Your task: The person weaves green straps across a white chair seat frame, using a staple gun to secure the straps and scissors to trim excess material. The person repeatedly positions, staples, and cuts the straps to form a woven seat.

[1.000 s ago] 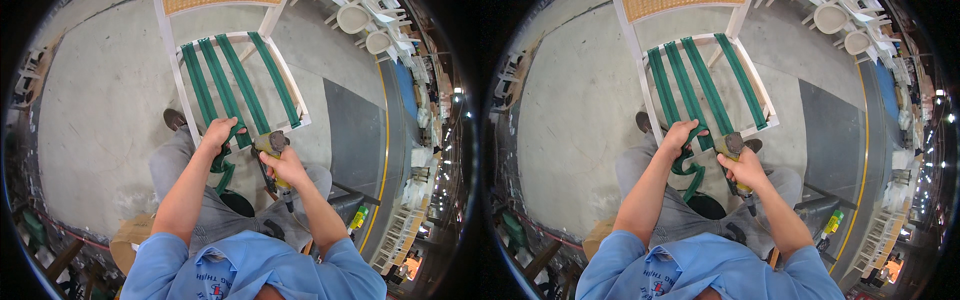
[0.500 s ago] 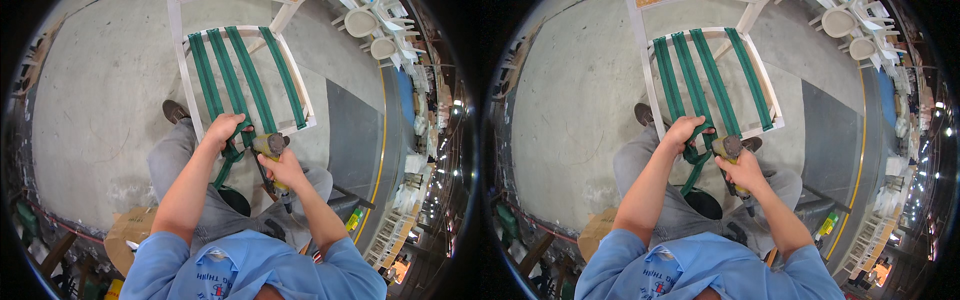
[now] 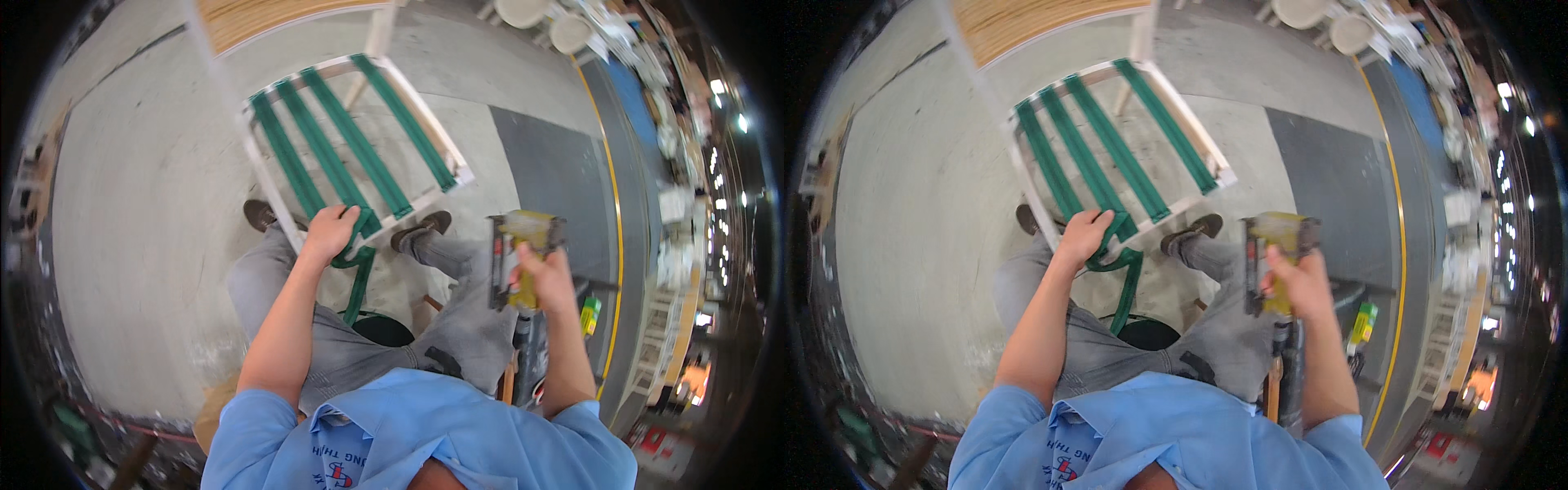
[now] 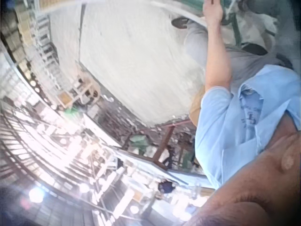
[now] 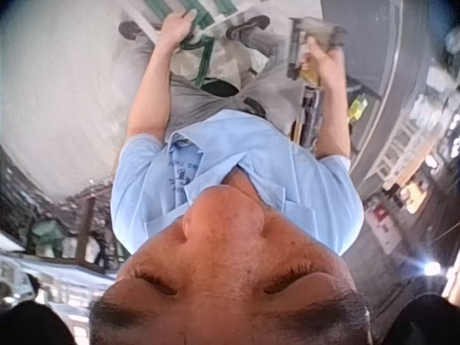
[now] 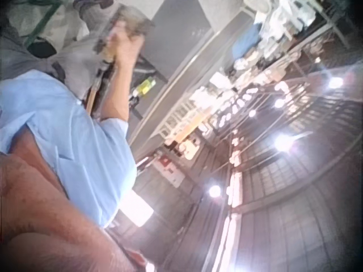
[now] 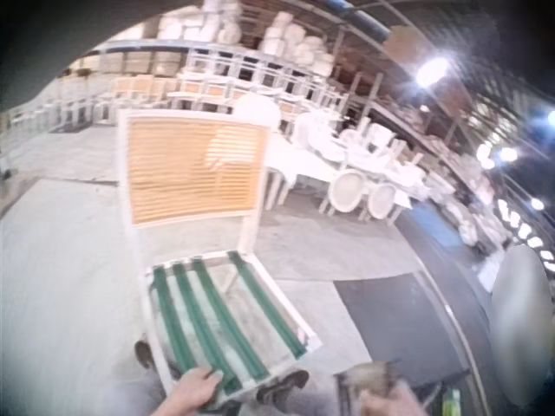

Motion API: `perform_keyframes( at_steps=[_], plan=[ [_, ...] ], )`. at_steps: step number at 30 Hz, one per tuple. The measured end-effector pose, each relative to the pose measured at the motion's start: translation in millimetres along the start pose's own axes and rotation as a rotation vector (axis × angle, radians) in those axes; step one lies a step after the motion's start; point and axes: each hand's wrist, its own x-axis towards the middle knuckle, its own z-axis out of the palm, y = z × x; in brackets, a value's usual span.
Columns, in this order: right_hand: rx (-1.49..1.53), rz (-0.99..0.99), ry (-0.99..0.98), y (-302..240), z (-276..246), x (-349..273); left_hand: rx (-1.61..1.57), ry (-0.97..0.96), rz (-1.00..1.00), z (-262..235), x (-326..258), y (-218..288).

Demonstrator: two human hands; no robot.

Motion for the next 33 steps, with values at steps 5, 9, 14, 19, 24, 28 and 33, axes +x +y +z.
perform_keyframes(
  at_steps=[5,9,14,19,24,28,33],
  plan=[
    [0.164,0.099,0.449,51.6,-130.0,-62.1,0.253,0.168,0.097,18.1,-25.7,8.5],
    [0.519,0.131,0.497,112.5,-169.0,-116.2,0.513,0.535,0.397,52.7,-57.9,44.8],
    [0.951,-0.099,0.079,134.8,-130.7,-119.6,-0.286,-0.711,0.147,159.0,-139.1,107.0],
    [1.217,-0.303,-0.523,121.9,-104.2,-99.6,-0.755,-1.103,-0.02,217.9,-209.2,147.1],
    [1.559,-0.437,-0.715,117.8,-95.4,-97.9,-0.796,-1.277,-0.014,213.6,-218.6,159.3],
    [1.421,-0.261,-0.544,143.7,-109.1,-81.2,-0.618,-1.25,-0.039,225.0,-229.8,162.4],
    [-0.177,0.042,0.573,218.1,-183.6,-105.2,-0.81,-1.288,-0.343,240.4,-237.2,162.0]
  ],
)
